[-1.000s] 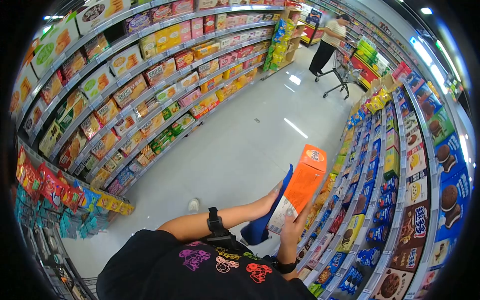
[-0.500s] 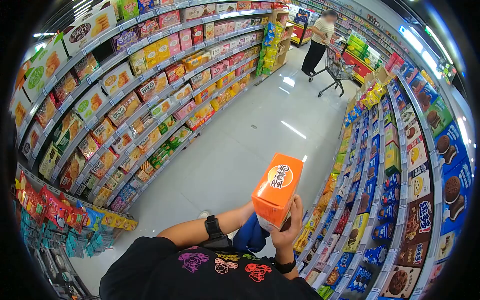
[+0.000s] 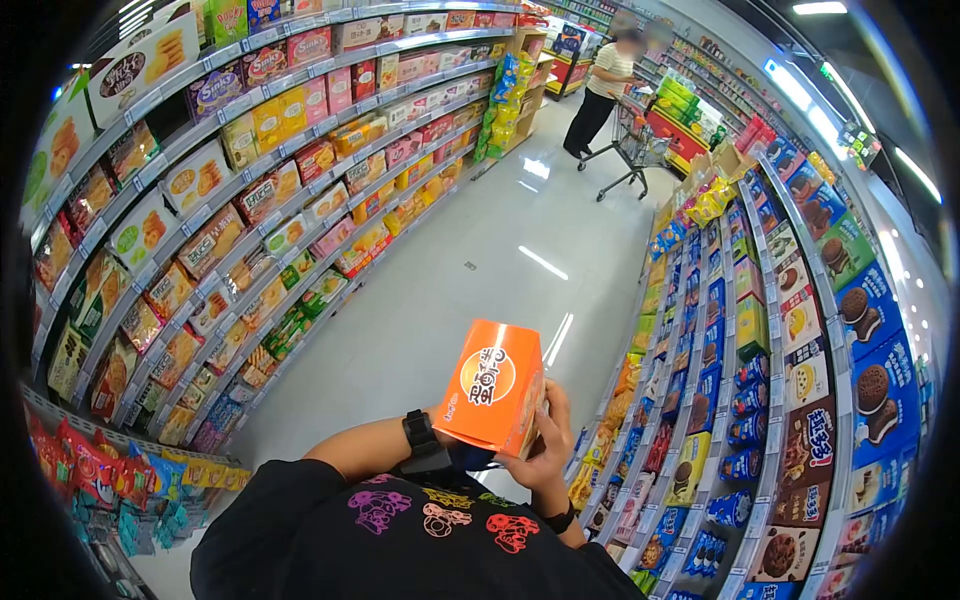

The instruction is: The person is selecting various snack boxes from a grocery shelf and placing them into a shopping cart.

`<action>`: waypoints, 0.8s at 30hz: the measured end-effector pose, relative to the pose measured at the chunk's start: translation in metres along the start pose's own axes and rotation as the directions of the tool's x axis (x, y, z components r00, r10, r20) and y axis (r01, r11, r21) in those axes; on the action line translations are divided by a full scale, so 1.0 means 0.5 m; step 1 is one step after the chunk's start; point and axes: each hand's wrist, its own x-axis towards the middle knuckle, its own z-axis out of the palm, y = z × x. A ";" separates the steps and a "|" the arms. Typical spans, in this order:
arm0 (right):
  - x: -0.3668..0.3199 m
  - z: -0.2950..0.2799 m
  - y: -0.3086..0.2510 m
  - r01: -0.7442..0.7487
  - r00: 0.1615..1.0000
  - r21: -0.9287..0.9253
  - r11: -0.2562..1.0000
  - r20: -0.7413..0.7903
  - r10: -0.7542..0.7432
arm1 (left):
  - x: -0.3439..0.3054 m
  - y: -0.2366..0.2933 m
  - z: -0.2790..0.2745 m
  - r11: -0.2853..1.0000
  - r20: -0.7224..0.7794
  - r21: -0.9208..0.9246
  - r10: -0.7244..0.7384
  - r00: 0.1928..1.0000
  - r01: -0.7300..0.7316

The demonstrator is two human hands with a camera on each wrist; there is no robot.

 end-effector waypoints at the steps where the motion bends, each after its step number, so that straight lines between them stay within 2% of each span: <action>1: 0.003 0.010 0.012 0.015 1.000 0.009 1.000 -0.005 -0.015 | -0.002 0.015 0.003 0.997 0.005 0.070 0.033 0.999 -0.033; 4: 0.011 0.022 0.031 0.032 0.999 -0.053 0.998 -0.005 -0.032 | -0.009 0.050 0.014 0.969 0.024 0.225 0.099 0.995 -0.102; 6: 0.019 0.026 0.037 0.045 0.999 -0.077 0.996 -0.006 -0.046 | -0.010 0.062 0.019 0.955 0.015 0.267 0.133 0.991 -0.132; 7: 0.019 0.027 0.037 -0.006 1.000 -0.053 0.999 -0.029 0.004 | -0.006 0.061 0.021 0.957 -0.003 0.255 0.142 0.990 -0.137; 9: 0.011 0.030 0.032 -0.111 0.992 0.000 0.994 -0.067 0.110 | 0.003 0.048 0.009 0.987 -0.066 0.128 0.104 0.992 -0.094; 12: -0.020 0.035 0.059 -0.134 0.973 0.083 0.988 -0.181 0.147 | 0.044 -0.001 -0.050 0.959 -0.056 -0.269 -0.112 0.992 0.093; 13: -0.016 0.032 0.058 -0.115 0.971 0.018 0.993 -0.207 0.116 | 0.045 -0.007 -0.056 0.953 -0.084 -0.278 -0.153 0.985 0.124; 16: -0.010 0.053 0.049 -0.227 0.918 0.133 0.965 -0.301 0.257 | 0.035 0.004 -0.044 0.929 -0.150 -0.285 -0.285 0.947 0.234; 18: -0.008 0.069 0.047 -0.196 0.913 0.191 0.962 -0.324 0.250 | 0.016 0.030 -0.030 0.907 -0.162 -0.299 -0.355 0.921 0.297; 19: -0.008 0.076 0.047 -0.191 0.911 0.212 0.958 -0.325 0.253 | 0.020 0.023 -0.055 0.917 -0.129 -0.266 -0.340 0.932 0.298; 22: -0.014 0.094 0.052 -0.164 0.894 0.255 0.953 -0.369 0.253 | 0.005 0.039 -0.055 0.883 -0.156 -0.359 -0.377 0.913 0.303; 24: -0.031 0.102 0.063 -0.145 0.889 0.262 0.954 -0.388 0.242 | -0.005 0.049 -0.057 0.848 -0.051 -0.415 -0.383 0.922 0.329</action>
